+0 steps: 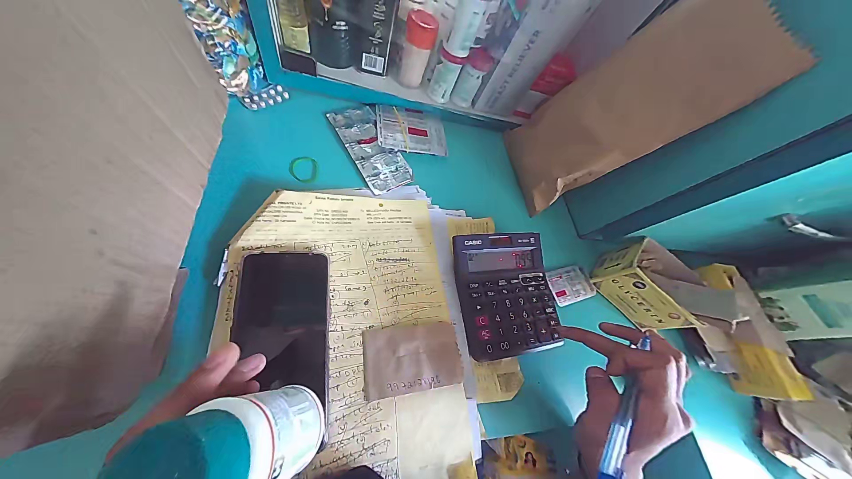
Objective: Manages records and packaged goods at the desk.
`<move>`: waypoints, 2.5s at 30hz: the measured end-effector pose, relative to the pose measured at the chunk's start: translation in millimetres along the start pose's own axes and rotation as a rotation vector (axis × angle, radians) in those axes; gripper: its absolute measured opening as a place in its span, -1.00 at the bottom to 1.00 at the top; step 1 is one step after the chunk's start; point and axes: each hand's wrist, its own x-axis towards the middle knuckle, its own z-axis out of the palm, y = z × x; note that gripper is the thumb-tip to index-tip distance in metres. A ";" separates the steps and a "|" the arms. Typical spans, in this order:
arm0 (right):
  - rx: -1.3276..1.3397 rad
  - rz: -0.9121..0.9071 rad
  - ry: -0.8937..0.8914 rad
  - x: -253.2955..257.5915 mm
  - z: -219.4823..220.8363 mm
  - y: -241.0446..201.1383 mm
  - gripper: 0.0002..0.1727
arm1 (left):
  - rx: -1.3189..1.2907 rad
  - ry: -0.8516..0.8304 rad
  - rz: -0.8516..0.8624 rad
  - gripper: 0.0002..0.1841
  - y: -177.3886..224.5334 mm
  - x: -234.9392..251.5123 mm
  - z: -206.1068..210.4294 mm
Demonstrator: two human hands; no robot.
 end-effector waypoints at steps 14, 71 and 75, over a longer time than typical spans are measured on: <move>0.477 -0.287 -0.366 -6.4 19.7 -69.8 -0.84 | 0.204 0.046 0.121 -0.04 -8.3 10.7 -4.8; 0.652 0.500 -0.422 -11.8 35.2 -137.4 -0.84 | 0.698 -0.681 0.278 -0.67 29.6 22.1 32.9; 0.650 0.472 -0.407 -15.8 39.2 -136.1 -0.87 | 0.704 -0.665 0.259 -0.70 31.8 19.0 35.3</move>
